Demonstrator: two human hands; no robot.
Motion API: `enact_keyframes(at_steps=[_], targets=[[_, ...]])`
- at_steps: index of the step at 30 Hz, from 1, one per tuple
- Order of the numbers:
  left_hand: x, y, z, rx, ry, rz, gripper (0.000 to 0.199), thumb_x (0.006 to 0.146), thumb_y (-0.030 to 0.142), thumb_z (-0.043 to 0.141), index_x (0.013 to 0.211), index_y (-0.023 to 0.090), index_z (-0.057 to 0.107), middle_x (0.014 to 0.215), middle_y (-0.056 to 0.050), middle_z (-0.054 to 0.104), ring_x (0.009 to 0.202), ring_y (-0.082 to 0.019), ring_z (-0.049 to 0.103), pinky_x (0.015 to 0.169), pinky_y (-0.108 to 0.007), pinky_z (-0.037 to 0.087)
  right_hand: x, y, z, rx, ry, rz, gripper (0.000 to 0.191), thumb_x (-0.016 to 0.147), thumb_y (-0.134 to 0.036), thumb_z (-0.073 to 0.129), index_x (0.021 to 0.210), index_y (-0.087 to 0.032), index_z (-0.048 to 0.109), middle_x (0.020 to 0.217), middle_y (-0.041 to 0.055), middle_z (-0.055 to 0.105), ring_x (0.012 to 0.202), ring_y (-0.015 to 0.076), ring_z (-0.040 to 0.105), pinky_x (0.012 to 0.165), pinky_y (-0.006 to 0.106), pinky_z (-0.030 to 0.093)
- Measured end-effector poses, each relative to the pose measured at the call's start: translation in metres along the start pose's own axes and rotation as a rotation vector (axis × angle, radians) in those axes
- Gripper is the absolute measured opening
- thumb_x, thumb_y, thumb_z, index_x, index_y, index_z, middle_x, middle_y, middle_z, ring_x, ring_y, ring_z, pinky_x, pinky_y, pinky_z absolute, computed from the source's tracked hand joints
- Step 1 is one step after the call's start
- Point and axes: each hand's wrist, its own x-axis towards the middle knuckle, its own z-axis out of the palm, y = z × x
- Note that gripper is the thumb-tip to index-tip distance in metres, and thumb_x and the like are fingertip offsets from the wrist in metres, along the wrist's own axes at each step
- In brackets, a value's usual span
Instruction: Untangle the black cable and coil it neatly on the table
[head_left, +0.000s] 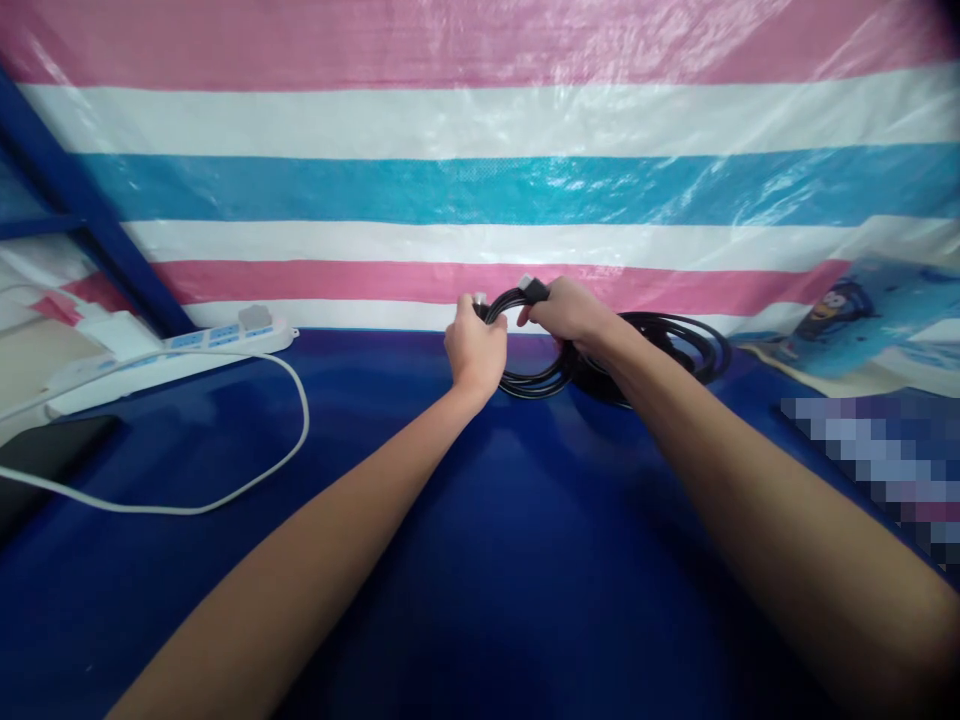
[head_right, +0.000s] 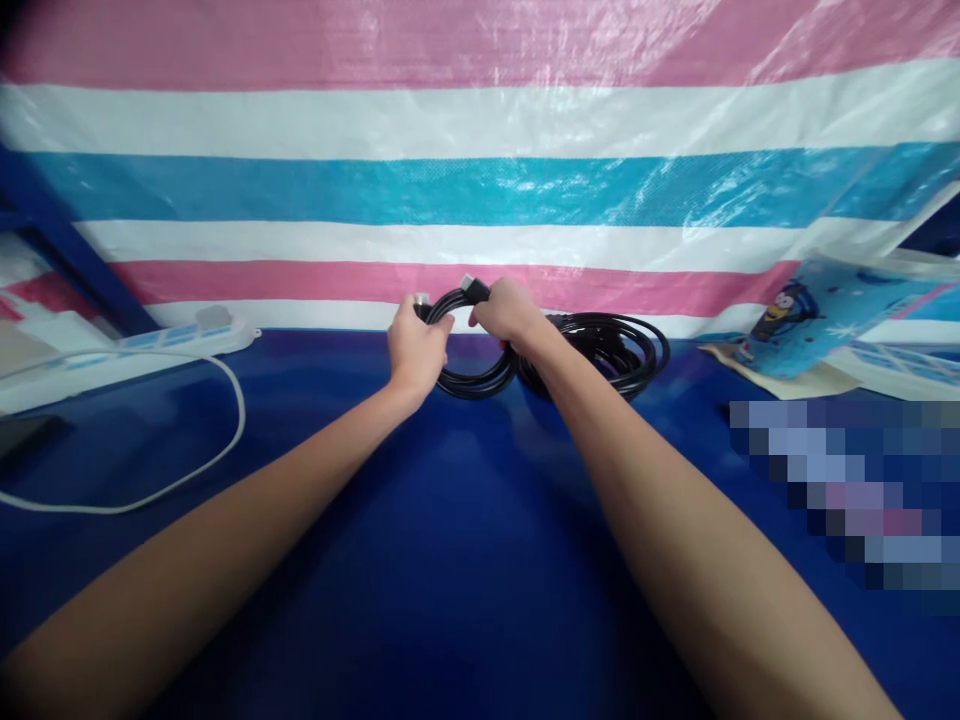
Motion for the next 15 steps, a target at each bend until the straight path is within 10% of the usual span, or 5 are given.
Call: enact_keyframes(at_steps=[7, 15], targets=[[0.013, 0.012, -0.019, -0.029, 0.007, 0.041, 0.024, 0.079, 0.022, 0.064, 0.095, 0.022, 0.046, 0.078, 0.000, 0.056, 0.066, -0.014, 0.059, 0.060, -0.026, 0.045, 0.001, -0.003, 0.009, 0.350, -0.087, -0.028, 0.017, 0.095, -0.026, 0.049, 0.090, -0.010, 0.055, 0.058, -0.0068, 0.036, 0.042, 0.0025, 0.026, 0.041, 0.015, 0.030], [0.016, -0.001, -0.020, -0.050, -0.235, -0.283, 0.025, 0.088, 0.035, 0.056, 0.094, 0.011, 0.057, 0.074, 0.000, 0.055, 0.057, -0.007, 0.050, 0.051, -0.020, 0.046, 0.005, 0.015, 0.026, 0.380, -0.175, -0.084, 0.023, 0.095, -0.031, 0.049, 0.087, -0.010, 0.055, 0.059, -0.0061, 0.040, 0.043, 0.0025, 0.031, 0.041, 0.015, 0.032]])
